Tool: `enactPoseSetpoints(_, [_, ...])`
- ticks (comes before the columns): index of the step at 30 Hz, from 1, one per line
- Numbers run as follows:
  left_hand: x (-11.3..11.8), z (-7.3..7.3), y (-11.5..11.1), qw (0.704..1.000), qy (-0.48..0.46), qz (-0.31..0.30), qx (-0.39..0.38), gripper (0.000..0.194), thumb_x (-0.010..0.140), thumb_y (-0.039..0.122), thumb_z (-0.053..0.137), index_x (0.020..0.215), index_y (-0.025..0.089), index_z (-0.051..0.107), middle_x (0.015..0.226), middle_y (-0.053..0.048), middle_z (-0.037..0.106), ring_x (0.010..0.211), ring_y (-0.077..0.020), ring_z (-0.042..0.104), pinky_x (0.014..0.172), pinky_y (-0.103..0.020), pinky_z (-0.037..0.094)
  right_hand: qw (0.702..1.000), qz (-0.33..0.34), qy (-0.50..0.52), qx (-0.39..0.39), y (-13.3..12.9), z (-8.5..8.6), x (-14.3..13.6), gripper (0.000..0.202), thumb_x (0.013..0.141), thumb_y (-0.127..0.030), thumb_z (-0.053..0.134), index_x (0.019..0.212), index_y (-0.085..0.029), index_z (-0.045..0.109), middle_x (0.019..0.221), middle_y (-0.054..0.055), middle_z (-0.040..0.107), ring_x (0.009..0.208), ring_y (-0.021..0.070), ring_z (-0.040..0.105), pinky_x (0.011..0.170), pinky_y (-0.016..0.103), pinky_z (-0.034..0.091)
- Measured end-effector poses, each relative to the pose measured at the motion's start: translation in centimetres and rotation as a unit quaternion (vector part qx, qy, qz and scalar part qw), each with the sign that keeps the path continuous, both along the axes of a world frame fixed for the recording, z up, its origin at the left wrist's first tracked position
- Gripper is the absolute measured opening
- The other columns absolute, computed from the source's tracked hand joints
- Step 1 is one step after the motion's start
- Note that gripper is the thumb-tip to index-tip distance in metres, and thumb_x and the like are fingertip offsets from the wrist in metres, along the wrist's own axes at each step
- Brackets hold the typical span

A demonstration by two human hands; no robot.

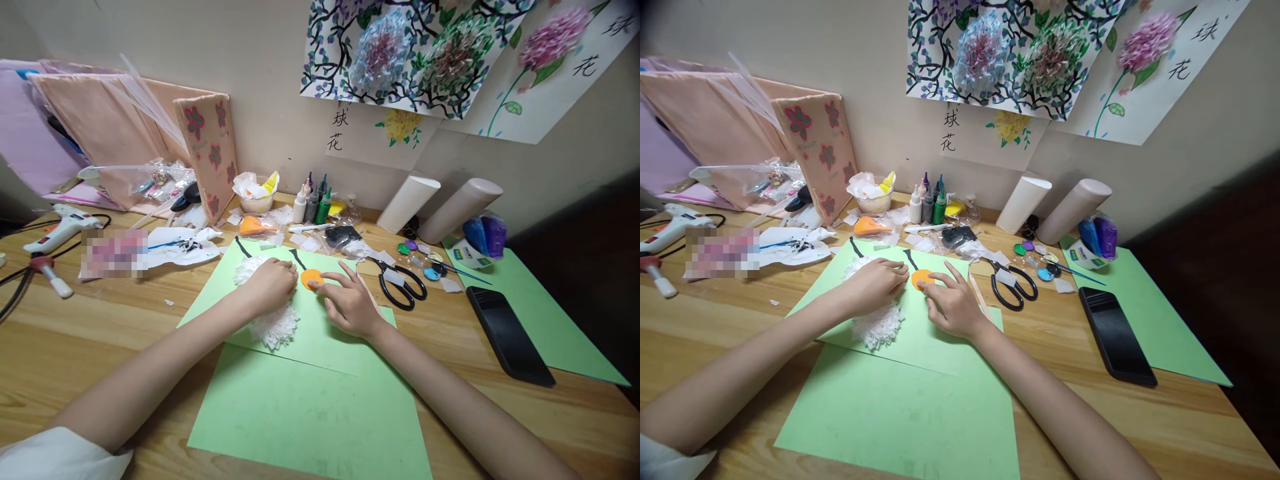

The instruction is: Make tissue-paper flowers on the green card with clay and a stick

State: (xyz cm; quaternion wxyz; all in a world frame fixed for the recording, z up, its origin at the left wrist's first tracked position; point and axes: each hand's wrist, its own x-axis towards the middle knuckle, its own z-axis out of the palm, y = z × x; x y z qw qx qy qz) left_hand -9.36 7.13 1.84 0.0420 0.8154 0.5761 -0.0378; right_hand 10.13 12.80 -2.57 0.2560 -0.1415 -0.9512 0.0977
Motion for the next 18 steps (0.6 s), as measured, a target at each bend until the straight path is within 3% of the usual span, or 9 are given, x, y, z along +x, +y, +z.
enactPoseSetpoints(6, [-0.04, -0.12, -0.03, 1.0, -0.005, 0.004, 0.003, 0.025, 0.088, 0.013, 0.04, 0.079, 0.012, 0.063, 0.087, -0.011, 0.067, 0.091, -0.0218, 0.06, 0.082, -0.033, 0.041, 1.0, -0.017, 0.02, 0.015, 0.04, -0.35, 0.01, 0.033, 0.077, -0.014, 0.043, 0.098, -0.023, 0.066, 0.073, 0.001, 0.069, 0.086, 0.0203, 0.063, 0.108, 0.052, 0.033])
enactPoseSetpoints(11, [-0.09, -0.06, -0.06, 1.0, -0.012, 0.003, 0.005, 0.026, 0.088, 0.014, 0.039, 0.077, 0.013, 0.063, 0.086, -0.01, 0.067, 0.091, -0.0217, 0.06, 0.081, -0.033, 0.041, 0.999, -0.036, 0.01, 0.01, 0.15, -0.43, -0.01, 0.032, 0.081, -0.016, 0.04, 0.105, -0.019, 0.062, 0.095, 0.005, 0.071, 0.108, 0.0231, 0.058, 0.112, 0.055, 0.024])
enactPoseSetpoints(15, [-0.02, 0.15, -0.08, 1.0, -0.013, 0.008, 0.002, 0.024, 0.088, 0.014, 0.041, 0.077, 0.013, 0.062, 0.085, -0.011, 0.067, 0.087, -0.0219, 0.061, 0.079, -0.033, 0.041, 0.999, -0.04, 0.012, 0.003, 0.29, -0.53, -0.02, 0.029, 0.082, -0.015, 0.037, 0.095, -0.019, 0.063, 0.077, 0.003, 0.07, 0.096, 0.0218, 0.062, 0.114, 0.055, 0.021])
enactPoseSetpoints(18, [-0.02, 0.16, -0.08, 1.0, -0.018, 0.006, 0.003, 0.024, 0.087, 0.013, 0.041, 0.077, 0.012, 0.063, 0.086, -0.01, 0.067, 0.089, -0.0216, 0.061, 0.081, -0.033, 0.041, 0.999, -0.042, 0.0, -0.014, 0.33, -0.39, -0.05, 0.025, 0.082, -0.018, 0.04, 0.099, -0.021, 0.059, 0.085, 0.003, 0.07, 0.105, 0.0234, 0.057, 0.114, 0.057, 0.018])
